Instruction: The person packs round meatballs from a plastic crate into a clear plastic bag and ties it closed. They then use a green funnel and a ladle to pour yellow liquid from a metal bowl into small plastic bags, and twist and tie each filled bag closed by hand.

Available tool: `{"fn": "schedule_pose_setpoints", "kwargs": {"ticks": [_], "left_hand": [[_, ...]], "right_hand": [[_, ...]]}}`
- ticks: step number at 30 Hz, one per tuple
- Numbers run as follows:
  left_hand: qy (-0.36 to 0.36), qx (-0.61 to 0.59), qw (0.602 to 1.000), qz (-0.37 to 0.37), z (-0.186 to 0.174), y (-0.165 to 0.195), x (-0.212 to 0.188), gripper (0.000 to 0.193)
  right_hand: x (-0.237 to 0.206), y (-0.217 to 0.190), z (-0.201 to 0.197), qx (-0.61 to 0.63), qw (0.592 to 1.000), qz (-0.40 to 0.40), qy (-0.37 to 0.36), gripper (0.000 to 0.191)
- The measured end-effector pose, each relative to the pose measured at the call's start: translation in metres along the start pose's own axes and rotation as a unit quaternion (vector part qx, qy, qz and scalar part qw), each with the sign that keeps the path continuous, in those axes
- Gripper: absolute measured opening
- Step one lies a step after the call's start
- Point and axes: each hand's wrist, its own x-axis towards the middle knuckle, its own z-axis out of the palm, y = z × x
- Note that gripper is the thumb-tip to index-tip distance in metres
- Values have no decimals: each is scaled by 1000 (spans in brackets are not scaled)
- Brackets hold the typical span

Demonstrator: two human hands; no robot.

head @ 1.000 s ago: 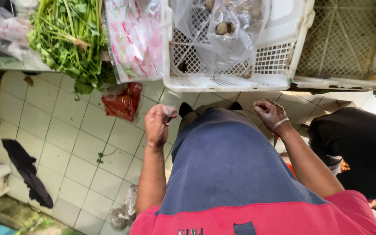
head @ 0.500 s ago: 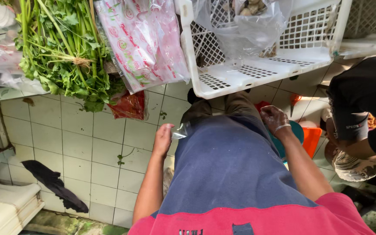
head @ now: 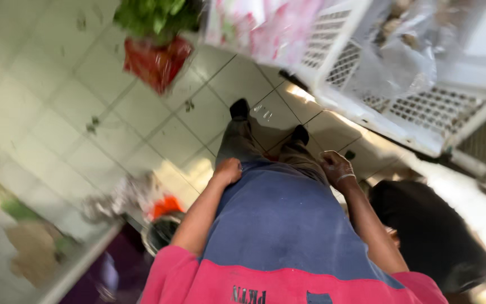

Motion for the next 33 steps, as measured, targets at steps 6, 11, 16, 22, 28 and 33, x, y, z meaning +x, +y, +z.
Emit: {"fn": "schedule_pose_setpoints", "kwargs": {"ticks": [6,11,16,22,28,33], "left_hand": [[-155,-416,885,143,126,-13,-47,24],[129,-500,855,45,222,27,-65,25],[275,-331,880,-202,270,22,1,24],[342,-266,874,-222,306,-24,81,22],[354,-272,872,-202,331,-48,104,17],[329,-272,882,-198,338,-67,127,16]], "right_hand": [[50,33,-1,-70,983,-23,-166,29],[103,69,28,-30,959,41,-278,34],[189,88,101,-124,949,96,-274,38],[319,114,224,-116,943,212,-228,49],[439,165,312,-352,926,72,-115,97],[488,212,378,-352,923,152,10,81]]}}
